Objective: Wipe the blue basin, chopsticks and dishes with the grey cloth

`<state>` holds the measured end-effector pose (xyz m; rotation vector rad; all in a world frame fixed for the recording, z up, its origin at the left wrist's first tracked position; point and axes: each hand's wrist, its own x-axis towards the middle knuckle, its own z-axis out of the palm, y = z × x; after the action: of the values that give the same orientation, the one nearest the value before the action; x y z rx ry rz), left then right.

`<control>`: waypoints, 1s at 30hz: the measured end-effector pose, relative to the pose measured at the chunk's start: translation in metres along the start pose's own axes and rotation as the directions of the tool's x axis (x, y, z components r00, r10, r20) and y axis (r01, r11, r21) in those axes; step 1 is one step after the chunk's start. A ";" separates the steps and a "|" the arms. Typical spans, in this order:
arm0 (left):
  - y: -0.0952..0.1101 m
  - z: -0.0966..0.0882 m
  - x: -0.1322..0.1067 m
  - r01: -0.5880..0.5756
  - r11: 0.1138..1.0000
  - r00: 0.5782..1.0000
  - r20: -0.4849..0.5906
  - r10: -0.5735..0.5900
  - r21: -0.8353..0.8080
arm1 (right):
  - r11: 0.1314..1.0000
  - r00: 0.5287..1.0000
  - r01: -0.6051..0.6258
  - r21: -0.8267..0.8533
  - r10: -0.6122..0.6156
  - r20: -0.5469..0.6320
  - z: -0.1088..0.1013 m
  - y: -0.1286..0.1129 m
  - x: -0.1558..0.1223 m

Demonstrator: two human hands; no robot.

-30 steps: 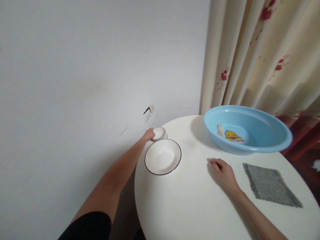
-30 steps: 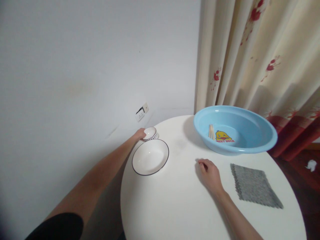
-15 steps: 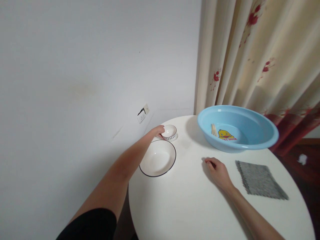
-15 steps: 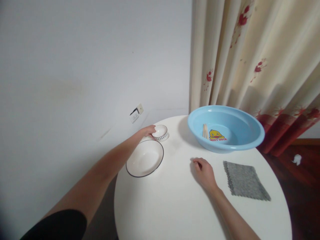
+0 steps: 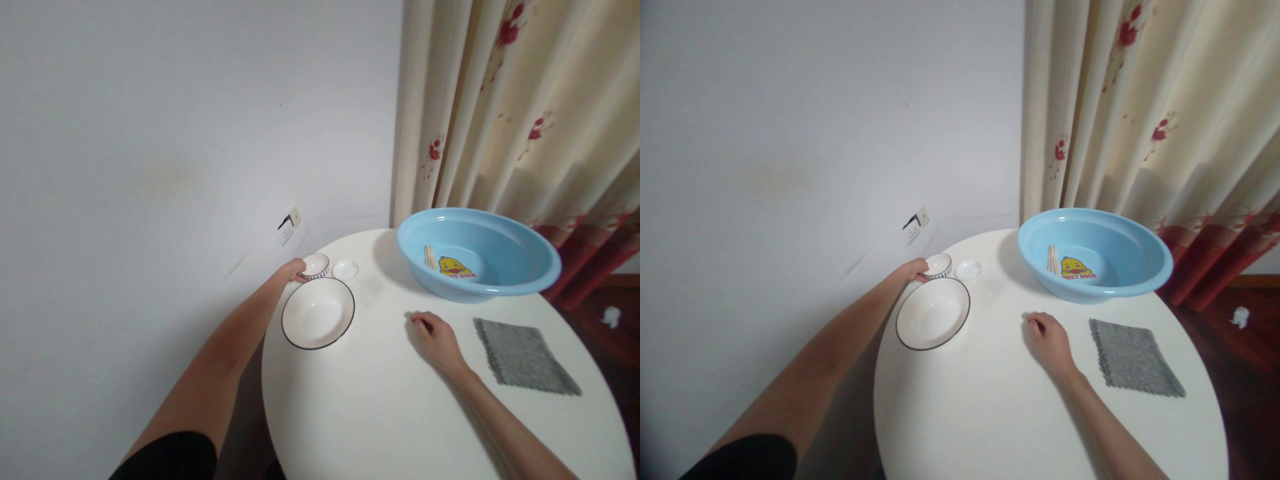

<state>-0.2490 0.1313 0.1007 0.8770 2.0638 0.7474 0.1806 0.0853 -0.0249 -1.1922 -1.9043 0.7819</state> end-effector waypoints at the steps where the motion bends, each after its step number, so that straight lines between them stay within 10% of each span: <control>1: -0.001 0.003 0.000 0.012 1.000 1.000 -0.006 -0.012 0.006 | 1.000 1.000 0.000 0.000 0.000 0.000 0.000 0.000 0.000; 9: -0.009 -0.007 -0.020 0.025 0.999 0.999 -0.035 -0.027 -0.039 | 1.000 1.000 0.010 0.013 -0.010 0.005 -0.003 -0.003 -0.001; 19: -0.099 -0.005 -0.134 -0.069 0.997 0.998 0.013 0.069 -0.026 | 0.985 0.996 -0.075 0.157 0.080 -0.029 0.018 -0.023 -0.003; 30: -0.114 -0.024 -0.148 -0.108 0.994 0.982 -0.152 0.110 0.024 | 0.918 0.926 -0.362 0.161 0.335 0.173 0.088 -0.104 0.130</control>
<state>-0.2358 -0.0564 0.0913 0.9745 2.1721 0.8826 0.0208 0.1559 0.0464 -1.4049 -1.6986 1.2431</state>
